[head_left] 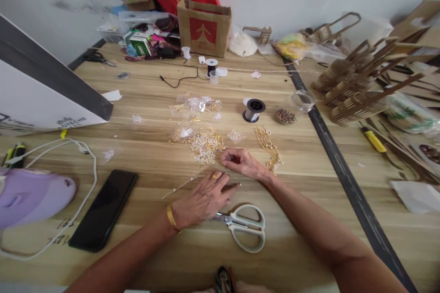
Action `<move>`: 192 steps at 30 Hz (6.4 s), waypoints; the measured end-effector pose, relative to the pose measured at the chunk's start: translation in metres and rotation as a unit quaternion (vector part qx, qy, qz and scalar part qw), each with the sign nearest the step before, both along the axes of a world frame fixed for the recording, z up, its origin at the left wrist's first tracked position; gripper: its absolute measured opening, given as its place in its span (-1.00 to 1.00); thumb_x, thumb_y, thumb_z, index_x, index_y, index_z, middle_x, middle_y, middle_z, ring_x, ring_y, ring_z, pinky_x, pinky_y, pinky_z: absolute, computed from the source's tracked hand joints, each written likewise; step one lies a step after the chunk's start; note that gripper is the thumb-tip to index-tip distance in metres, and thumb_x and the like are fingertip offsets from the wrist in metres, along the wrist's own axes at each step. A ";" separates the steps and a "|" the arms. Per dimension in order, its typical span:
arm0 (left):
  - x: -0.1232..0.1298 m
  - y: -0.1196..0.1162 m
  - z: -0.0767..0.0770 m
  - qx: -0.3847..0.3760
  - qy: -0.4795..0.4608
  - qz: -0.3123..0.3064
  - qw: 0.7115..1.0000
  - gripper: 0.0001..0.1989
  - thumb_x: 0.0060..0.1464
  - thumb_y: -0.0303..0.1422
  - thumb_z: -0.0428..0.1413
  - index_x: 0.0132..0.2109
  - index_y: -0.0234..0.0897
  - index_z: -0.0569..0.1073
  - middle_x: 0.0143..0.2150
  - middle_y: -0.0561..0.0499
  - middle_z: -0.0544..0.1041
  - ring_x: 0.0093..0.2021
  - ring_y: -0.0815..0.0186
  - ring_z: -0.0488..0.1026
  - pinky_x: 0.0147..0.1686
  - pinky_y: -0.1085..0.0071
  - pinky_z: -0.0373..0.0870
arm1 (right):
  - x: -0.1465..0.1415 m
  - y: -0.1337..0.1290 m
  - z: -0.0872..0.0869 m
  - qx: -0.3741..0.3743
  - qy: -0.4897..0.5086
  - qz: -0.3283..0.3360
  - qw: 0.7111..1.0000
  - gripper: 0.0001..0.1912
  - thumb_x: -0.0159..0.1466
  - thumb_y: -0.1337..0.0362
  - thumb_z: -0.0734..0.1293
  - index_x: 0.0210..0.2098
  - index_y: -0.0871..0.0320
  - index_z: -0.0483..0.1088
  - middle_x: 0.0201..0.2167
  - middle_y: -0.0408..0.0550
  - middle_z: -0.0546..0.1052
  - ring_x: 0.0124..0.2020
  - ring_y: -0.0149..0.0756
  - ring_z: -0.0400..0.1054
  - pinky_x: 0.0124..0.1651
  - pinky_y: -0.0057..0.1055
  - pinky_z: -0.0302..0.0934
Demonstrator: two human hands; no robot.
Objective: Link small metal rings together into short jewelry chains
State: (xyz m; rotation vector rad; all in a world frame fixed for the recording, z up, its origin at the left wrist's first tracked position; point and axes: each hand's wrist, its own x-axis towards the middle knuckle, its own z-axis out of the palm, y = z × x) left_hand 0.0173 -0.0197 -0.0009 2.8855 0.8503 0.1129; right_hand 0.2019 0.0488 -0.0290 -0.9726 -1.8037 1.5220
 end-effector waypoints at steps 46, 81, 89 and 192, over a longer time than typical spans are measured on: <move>-0.014 0.019 -0.008 -0.035 -0.118 0.054 0.991 -0.83 0.20 -0.48 -0.03 -0.35 -0.30 0.40 -0.35 0.03 0.41 -0.25 0.35 0.35 0.01 0.34 0.28 | -0.008 -0.007 0.008 0.015 -0.053 -0.018 0.998 -0.72 0.25 0.09 0.26 -0.42 0.19 0.31 -0.56 -0.19 0.27 -0.53 -0.44 0.08 -0.49 -0.49 -0.04; -0.049 0.067 -0.008 -0.029 -0.207 0.269 0.940 -0.85 0.14 -0.48 0.02 -0.22 -0.25 0.48 -0.22 -0.04 0.38 -0.10 0.24 0.29 -0.04 0.22 0.33 | -0.005 0.000 0.006 -0.002 -0.057 -0.006 0.998 -0.84 0.24 0.24 0.25 -0.43 0.18 0.32 -0.54 -0.16 0.30 -0.51 -0.41 0.12 -0.48 -0.49 0.01; -0.033 0.069 0.004 -0.030 -0.150 0.296 0.943 -0.87 0.10 -0.47 0.07 -0.21 -0.23 0.48 -0.23 -0.03 0.42 -0.12 0.21 0.31 -0.04 0.19 0.30 | -0.003 0.000 0.005 0.012 -0.052 -0.001 0.999 -0.87 0.23 0.29 0.25 -0.43 0.19 0.31 -0.55 -0.19 0.27 -0.52 -0.45 0.09 -0.48 -0.52 0.00; -0.046 0.108 -0.007 -0.177 -0.349 0.246 0.887 -0.93 -0.06 -0.54 0.21 -0.35 -0.33 0.51 -0.38 -0.02 0.54 -0.37 0.34 0.45 -0.30 0.41 0.42 | -0.003 0.001 0.001 -0.007 -0.054 -0.005 0.999 -0.77 0.25 0.16 0.27 -0.42 0.20 0.33 -0.55 -0.17 0.31 -0.53 -0.46 0.12 -0.51 -0.52 -0.01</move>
